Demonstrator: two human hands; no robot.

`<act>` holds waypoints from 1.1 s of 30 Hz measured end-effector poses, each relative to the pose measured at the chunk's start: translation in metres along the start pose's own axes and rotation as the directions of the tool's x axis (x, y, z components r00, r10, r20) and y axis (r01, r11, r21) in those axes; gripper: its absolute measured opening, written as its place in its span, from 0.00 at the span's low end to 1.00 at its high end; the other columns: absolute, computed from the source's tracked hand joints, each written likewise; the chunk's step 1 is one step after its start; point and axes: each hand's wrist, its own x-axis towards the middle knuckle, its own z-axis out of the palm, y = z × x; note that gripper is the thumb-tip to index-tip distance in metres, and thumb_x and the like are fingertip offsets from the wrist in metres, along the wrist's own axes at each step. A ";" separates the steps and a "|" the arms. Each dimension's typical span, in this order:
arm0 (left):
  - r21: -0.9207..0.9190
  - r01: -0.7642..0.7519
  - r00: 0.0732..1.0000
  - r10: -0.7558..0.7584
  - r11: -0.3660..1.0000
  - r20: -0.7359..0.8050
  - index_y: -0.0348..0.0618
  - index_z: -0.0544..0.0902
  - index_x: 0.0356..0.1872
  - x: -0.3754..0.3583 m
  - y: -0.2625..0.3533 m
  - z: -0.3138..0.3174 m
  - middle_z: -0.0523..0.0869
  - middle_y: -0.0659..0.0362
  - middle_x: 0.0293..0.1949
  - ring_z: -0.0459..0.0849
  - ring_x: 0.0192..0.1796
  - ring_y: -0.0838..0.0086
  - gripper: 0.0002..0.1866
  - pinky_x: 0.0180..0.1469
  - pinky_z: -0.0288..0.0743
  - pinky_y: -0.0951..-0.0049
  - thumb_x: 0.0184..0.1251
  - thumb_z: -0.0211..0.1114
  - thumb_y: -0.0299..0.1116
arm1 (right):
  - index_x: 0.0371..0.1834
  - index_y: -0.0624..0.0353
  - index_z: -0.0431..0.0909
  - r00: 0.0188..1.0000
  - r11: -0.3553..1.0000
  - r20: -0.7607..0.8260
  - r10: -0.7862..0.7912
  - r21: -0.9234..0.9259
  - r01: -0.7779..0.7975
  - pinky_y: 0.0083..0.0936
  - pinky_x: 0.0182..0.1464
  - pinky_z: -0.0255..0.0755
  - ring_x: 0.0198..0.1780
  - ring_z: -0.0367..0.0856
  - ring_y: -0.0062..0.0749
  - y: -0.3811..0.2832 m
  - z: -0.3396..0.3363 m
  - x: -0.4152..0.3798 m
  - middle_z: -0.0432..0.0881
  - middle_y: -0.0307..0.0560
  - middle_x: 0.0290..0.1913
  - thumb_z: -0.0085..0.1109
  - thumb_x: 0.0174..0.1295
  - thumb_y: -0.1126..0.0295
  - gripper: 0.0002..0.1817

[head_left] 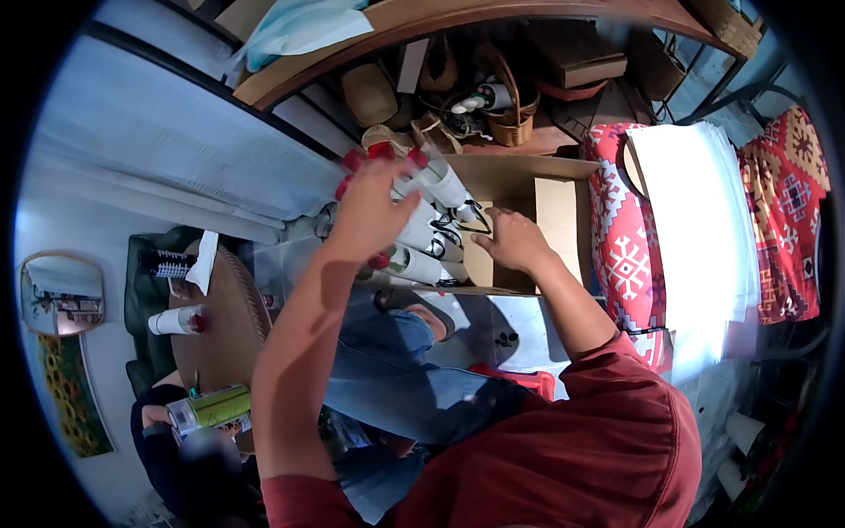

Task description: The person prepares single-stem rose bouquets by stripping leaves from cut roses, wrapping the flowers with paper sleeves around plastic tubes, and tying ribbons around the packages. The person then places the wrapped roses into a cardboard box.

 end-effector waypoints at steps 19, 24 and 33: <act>-0.382 0.113 0.910 -0.250 0.917 -0.331 0.41 0.82 0.37 -0.431 -0.025 -0.048 0.85 0.54 0.34 0.86 0.38 0.57 0.04 0.41 0.79 0.60 0.69 0.70 0.25 | 0.53 0.66 0.83 0.735 0.624 -0.273 -0.621 0.396 0.674 0.32 0.57 0.78 0.53 0.87 0.42 -0.219 0.051 -0.065 0.88 0.54 0.51 0.70 0.62 0.75 0.16; -0.381 -0.015 0.846 -0.191 0.924 -0.497 0.41 0.82 0.34 -0.465 -0.045 -0.028 0.85 0.55 0.32 0.85 0.35 0.57 0.06 0.38 0.77 0.60 0.66 0.72 0.27 | 0.58 0.65 0.81 0.481 0.371 -0.145 -0.864 0.461 0.806 0.32 0.59 0.78 0.55 0.87 0.41 -0.363 0.091 -0.091 0.88 0.54 0.53 0.74 0.60 0.72 0.23; -0.259 0.043 0.611 -0.231 0.965 -0.757 0.40 0.82 0.29 -0.511 -0.072 -0.032 0.86 0.56 0.31 0.85 0.30 0.59 0.08 0.33 0.77 0.62 0.60 0.76 0.25 | 0.63 0.71 0.77 0.578 0.166 0.026 -0.816 0.967 0.192 0.33 0.66 0.74 0.60 0.84 0.35 -0.483 0.188 -0.047 0.86 0.50 0.58 0.53 0.62 0.76 0.24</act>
